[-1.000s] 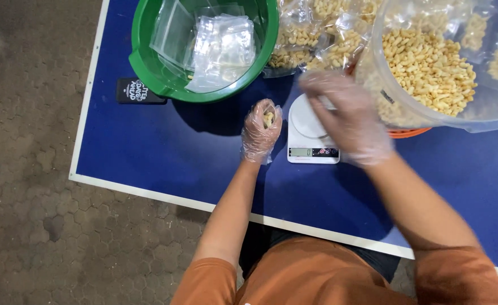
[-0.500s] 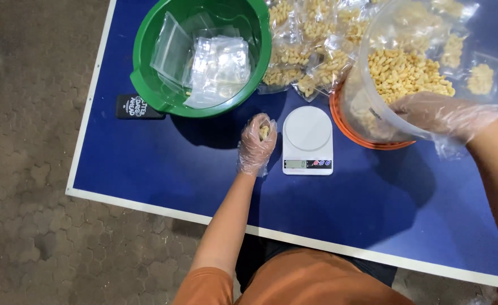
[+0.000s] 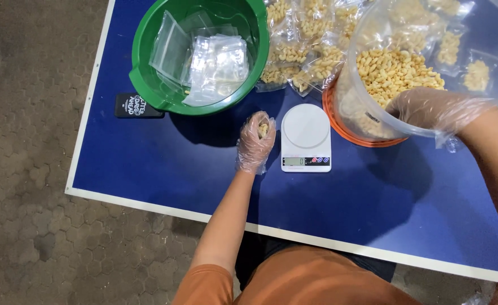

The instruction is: Filling small plastic bags with snacks from a large container and weighing them on a digital scale

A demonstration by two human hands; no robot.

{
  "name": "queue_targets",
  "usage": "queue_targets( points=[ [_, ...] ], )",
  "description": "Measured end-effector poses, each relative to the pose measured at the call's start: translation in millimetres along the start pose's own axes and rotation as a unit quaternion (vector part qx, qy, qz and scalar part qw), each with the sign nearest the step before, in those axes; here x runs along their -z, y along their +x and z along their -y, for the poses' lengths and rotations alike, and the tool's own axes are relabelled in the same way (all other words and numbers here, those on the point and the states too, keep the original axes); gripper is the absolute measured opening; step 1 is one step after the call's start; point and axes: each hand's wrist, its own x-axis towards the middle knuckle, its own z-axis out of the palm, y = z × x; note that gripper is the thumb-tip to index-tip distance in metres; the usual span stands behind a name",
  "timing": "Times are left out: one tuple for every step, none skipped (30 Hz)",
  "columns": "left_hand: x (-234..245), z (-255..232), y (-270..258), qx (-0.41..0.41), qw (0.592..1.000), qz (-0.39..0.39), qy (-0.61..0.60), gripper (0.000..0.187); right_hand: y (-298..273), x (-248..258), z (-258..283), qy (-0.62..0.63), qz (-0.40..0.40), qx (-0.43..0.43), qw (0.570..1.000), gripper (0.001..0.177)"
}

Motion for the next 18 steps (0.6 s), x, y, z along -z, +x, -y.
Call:
queue_targets(
  points=[
    [-1,0,0,0.001,1.000,0.000,0.000,0.019,-6,2,5,-0.001,0.001,0.000,1.000,0.021],
    [-1,0,-1,0.001,1.000,0.000,-0.004,0.019,-11,5,10,-0.003,-0.007,-0.017,1.000,0.014],
    [-1,1,0,0.000,1.000,-0.001,-0.007,0.020,-16,8,15,-0.006,-0.016,-0.033,0.999,0.027],
    [-2,2,1,0.001,1.000,-0.002,-0.007,0.020,-13,8,13,-0.007,-0.016,-0.033,0.999,0.027],
    [-3,2,0,-0.001,1.000,-0.007,-0.005,0.019,-10,7,10,0.004,-0.059,-0.037,0.998,0.026],
    [-3,3,0,-0.004,1.000,-0.012,-0.002,0.019,-8,6,8,0.016,-0.101,-0.042,0.994,0.027],
    [-3,2,0,-0.004,1.000,-0.013,-0.002,0.019,-2,1,-3,0.015,-0.101,-0.042,0.994,0.027],
    [-2,0,0,-0.004,1.000,-0.014,-0.008,0.018,3,-4,-14,-0.026,-0.225,0.080,0.971,0.022],
    [-1,0,2,-0.005,1.000,-0.016,-0.013,0.017,10,-7,-24,-0.066,-0.344,0.198,0.915,0.019],
    [-1,0,2,-0.005,1.000,-0.018,-0.012,0.017,8,-11,-22,-0.067,-0.345,0.200,0.915,0.019],
    [-1,-1,1,-0.008,1.000,-0.018,-0.010,0.017,6,-15,-20,-0.057,-0.451,0.291,0.842,0.009],
    [-1,-1,1,-0.011,1.000,-0.017,-0.007,0.016,4,-18,-19,-0.044,-0.548,0.373,0.747,0.012],
    [-1,0,1,-0.010,1.000,-0.019,-0.008,0.016,-8,-24,3,-0.045,-0.548,0.374,0.747,0.012],
    [-1,0,2,-0.002,1.000,-0.012,-0.010,0.017,-19,-30,24,0.021,-0.548,0.412,0.727,0.009],
    [0,0,1,0.007,1.000,-0.005,-0.014,0.017,-32,-37,45,0.088,-0.545,0.447,0.704,0.006],
    [-2,-1,1,0.008,1.000,-0.005,-0.014,0.017,-31,-46,59,0.087,-0.544,0.447,0.704,0.006],
    [-2,-1,0,-0.001,1.000,-0.010,-0.013,0.017,-28,-55,73,0.137,-0.525,0.457,0.705,0.007],
    [-2,0,0,-0.010,1.000,-0.015,-0.012,0.018,-26,-64,87,0.186,-0.504,0.465,0.703,0.009]
  ],
)
